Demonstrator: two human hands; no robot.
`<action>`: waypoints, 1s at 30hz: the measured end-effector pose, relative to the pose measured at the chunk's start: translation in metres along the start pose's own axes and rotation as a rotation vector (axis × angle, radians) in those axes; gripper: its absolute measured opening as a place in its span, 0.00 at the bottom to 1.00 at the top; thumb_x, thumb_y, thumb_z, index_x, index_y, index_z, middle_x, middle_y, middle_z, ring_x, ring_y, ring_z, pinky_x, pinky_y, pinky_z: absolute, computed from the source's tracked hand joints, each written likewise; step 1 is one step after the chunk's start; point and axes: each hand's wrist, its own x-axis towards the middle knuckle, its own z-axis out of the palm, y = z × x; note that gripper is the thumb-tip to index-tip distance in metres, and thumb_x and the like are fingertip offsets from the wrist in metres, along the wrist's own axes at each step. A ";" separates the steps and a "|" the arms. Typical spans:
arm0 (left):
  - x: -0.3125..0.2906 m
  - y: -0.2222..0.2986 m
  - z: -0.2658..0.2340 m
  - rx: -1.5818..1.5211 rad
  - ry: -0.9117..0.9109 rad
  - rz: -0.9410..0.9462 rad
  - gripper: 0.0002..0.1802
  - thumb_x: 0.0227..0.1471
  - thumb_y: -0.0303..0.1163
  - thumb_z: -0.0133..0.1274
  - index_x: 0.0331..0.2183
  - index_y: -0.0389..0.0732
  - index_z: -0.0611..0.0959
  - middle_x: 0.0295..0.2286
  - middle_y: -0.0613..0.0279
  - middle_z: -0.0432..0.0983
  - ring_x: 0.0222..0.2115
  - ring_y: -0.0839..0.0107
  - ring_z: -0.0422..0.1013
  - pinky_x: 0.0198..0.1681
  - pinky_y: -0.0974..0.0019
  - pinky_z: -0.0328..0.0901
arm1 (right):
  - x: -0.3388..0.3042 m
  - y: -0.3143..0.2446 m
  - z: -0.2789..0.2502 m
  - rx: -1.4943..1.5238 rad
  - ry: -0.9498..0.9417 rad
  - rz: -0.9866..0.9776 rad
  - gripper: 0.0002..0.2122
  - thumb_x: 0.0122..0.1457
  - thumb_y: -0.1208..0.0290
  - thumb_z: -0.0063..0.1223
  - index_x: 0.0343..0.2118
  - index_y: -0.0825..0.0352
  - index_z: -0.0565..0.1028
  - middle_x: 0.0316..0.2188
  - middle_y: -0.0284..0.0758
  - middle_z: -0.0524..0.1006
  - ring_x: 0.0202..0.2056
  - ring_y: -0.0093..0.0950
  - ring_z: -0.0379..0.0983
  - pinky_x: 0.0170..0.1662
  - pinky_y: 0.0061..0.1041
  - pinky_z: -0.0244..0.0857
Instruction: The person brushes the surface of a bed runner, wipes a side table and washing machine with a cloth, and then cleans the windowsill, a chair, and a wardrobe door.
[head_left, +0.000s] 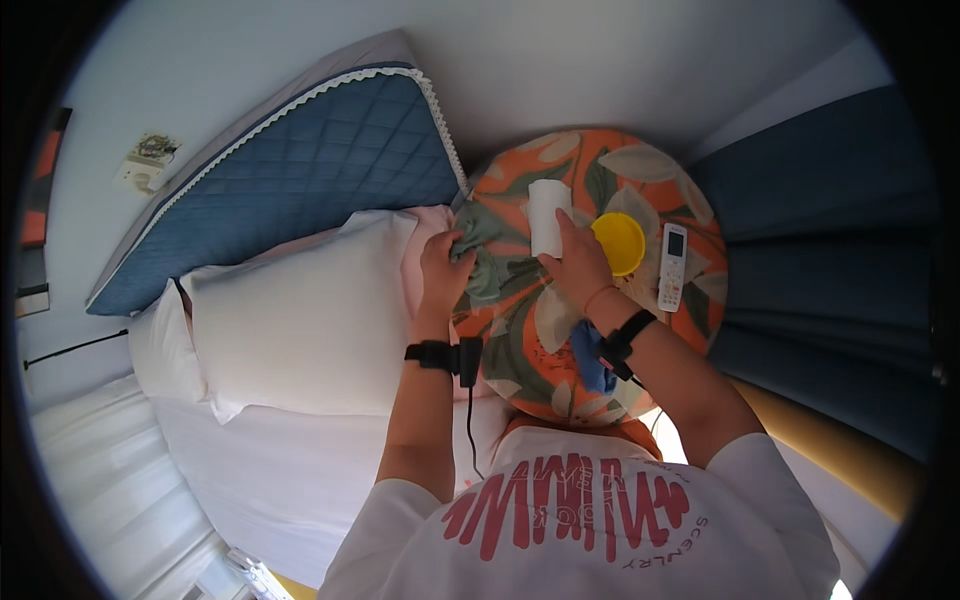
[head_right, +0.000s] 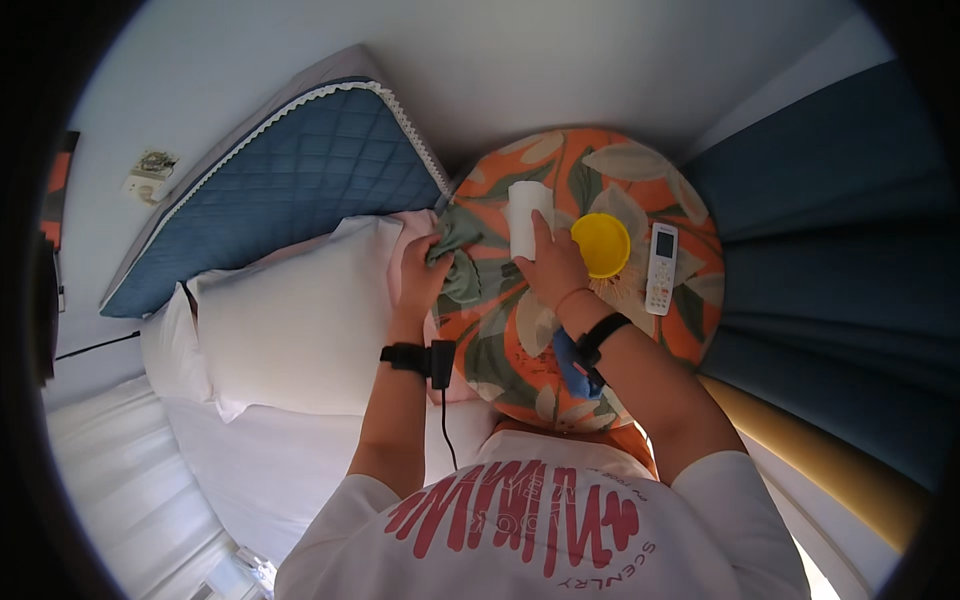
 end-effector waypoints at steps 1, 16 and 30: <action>0.009 0.004 -0.001 0.234 0.019 0.040 0.22 0.35 0.28 0.56 0.39 0.47 0.78 0.43 0.55 0.67 0.44 0.52 0.63 0.46 0.56 0.61 | 0.009 -0.004 0.007 -0.008 0.004 0.007 0.35 0.48 0.65 0.57 0.57 0.68 0.54 0.41 0.48 0.68 0.41 0.45 0.66 0.45 0.37 0.62; 0.088 0.069 0.066 0.406 0.173 0.419 0.29 0.35 0.26 0.57 0.46 0.45 0.74 0.46 0.51 0.66 0.48 0.54 0.63 0.49 0.58 0.60 | -0.062 0.038 -0.073 1.167 -0.138 0.394 0.36 0.48 0.74 0.45 0.62 0.56 0.46 0.39 0.36 0.67 0.34 0.24 0.68 0.23 0.19 0.65; 0.027 0.065 0.048 0.161 -0.010 0.459 0.19 0.34 0.21 0.52 0.34 0.49 0.81 0.36 0.60 0.73 0.41 0.57 0.66 0.43 0.55 0.63 | -0.028 0.032 -0.064 0.937 -0.132 0.413 0.37 0.48 0.70 0.50 0.61 0.57 0.47 0.46 0.42 0.67 0.41 0.31 0.70 0.26 0.25 0.71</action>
